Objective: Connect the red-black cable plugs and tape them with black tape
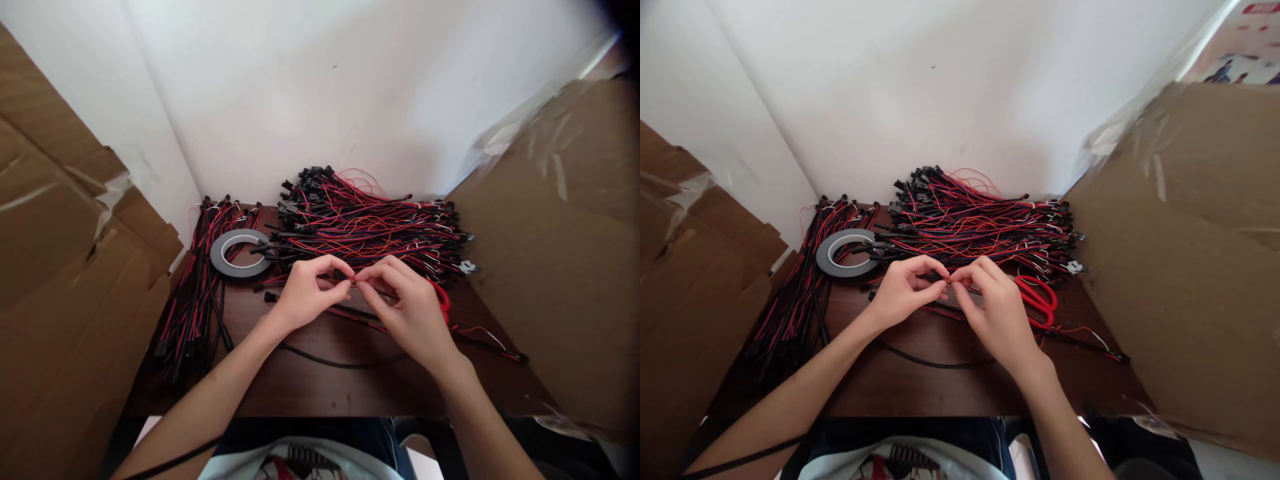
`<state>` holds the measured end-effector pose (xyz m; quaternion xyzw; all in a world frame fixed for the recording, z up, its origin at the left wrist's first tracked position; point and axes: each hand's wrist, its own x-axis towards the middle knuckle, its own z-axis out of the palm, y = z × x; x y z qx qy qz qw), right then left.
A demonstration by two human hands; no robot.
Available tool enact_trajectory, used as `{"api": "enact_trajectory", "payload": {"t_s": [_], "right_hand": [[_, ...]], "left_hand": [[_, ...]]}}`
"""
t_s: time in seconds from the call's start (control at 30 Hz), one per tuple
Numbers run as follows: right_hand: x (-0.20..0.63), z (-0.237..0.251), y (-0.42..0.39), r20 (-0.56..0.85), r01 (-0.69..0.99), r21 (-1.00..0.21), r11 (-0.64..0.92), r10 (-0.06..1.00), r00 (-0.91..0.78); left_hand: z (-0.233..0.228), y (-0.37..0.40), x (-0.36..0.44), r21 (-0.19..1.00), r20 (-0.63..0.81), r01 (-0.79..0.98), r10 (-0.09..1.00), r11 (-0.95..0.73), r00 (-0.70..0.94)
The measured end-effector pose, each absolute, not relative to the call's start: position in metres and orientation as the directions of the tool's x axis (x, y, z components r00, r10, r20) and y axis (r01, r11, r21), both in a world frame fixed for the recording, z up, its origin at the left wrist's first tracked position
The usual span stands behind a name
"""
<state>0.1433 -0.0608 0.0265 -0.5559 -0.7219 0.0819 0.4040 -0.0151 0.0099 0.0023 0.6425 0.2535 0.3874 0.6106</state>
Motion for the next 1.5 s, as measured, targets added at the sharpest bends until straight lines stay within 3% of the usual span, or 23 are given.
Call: {"api": "enact_trajectory", "payload": {"t_s": [0.3,0.53,0.9,1.03,1.2,1.3,1.5], "right_hand": [[0.139,0.019,-0.06,0.595,0.829,-0.424,0.364,0.803,-0.048],[0.125,0.015,-0.059,0.675,0.815,-0.483,0.321,0.729,0.113],[0.13,0.014,-0.065,0.656,0.78,-0.522,0.344,0.747,0.109],[0.135,0.014,-0.065,0.616,0.723,-0.592,0.356,0.778,0.122],[0.147,0.011,-0.064,0.425,0.632,-0.732,0.254,0.895,0.134],[0.152,0.009,-0.063,0.371,0.645,-0.731,0.224,0.923,0.1],[0.153,0.011,-0.062,0.393,0.709,-0.663,0.238,0.918,0.059]], "left_hand": [[0.001,0.009,-0.014,0.989,0.151,-0.093,0.817,-0.119,0.557],[0.002,0.004,-0.01,0.987,0.152,-0.124,0.836,-0.101,0.528],[0.002,0.009,-0.012,0.98,0.137,-0.199,0.827,-0.031,0.545],[0.004,0.009,-0.012,0.979,0.132,-0.205,0.822,-0.019,0.554],[0.005,0.01,-0.015,0.983,0.145,-0.175,0.815,-0.054,0.56],[0.004,0.011,-0.016,0.983,0.165,-0.163,0.807,-0.087,0.567],[0.004,0.012,-0.017,0.979,0.197,-0.069,0.8,-0.192,0.566]]}}
